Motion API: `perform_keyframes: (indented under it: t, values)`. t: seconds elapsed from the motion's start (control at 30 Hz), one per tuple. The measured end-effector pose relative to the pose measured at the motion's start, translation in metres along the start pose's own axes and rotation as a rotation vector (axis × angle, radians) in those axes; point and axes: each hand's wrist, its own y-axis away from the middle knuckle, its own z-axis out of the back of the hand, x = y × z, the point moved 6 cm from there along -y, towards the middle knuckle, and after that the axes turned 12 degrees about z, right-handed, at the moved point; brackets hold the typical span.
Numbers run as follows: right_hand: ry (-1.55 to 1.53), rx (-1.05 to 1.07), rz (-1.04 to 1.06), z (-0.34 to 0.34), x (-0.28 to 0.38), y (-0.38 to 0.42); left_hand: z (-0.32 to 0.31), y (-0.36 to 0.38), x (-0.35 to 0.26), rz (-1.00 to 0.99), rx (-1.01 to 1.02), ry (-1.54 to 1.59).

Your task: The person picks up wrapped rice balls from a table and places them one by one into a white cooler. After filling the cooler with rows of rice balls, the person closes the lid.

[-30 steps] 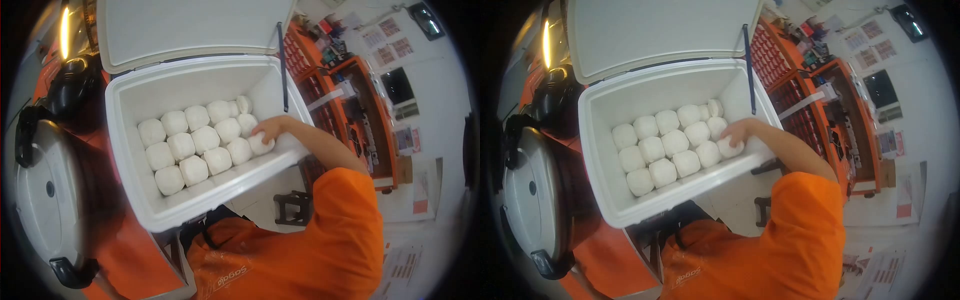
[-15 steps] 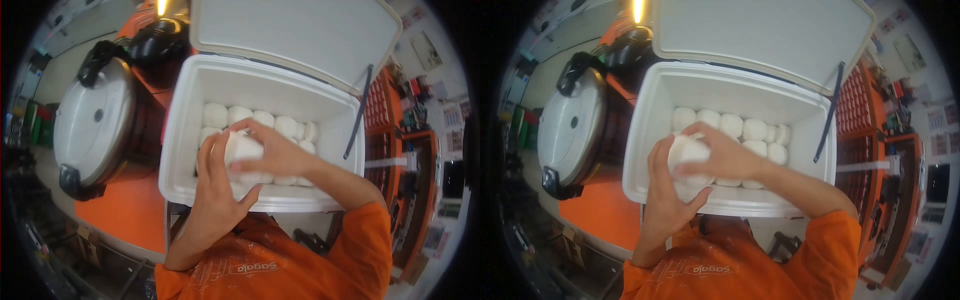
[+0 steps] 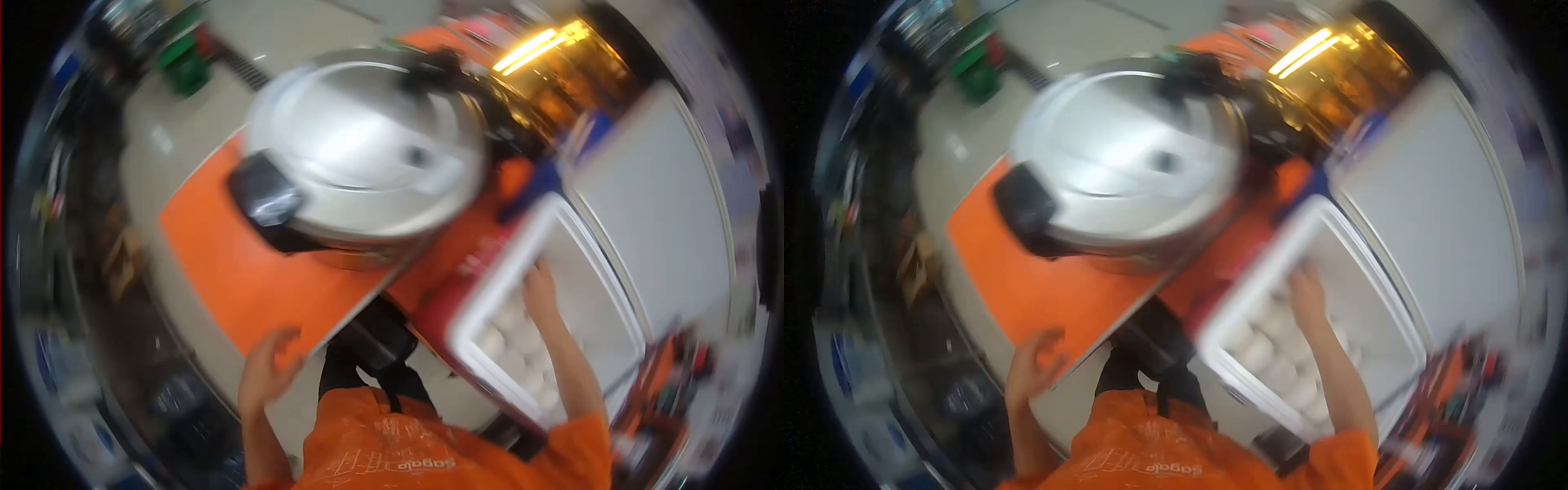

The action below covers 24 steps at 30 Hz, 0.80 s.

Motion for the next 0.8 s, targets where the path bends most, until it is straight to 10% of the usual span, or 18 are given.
perform_keyframes:
  t: [0.2,0.37,0.67,0.8]
  values:
    - [0.094,0.136,-0.008,0.075,0.072,-0.023,0.067,-0.282,0.117,-0.024,-0.577,-0.045]
    - [0.171,-0.207,-0.096,0.154,0.219,-0.038,0.071,-0.446,0.113,-0.054,-0.337,-0.434]
    - [-0.668,0.194,-0.001,-0.076,0.399,-0.071,0.059,-0.336,0.128,0.179,-0.233,0.238]
    - [-1.690,0.092,-0.584,-0.176,0.423,-0.112,0.049,-0.219,0.112,0.096,-0.041,0.412]
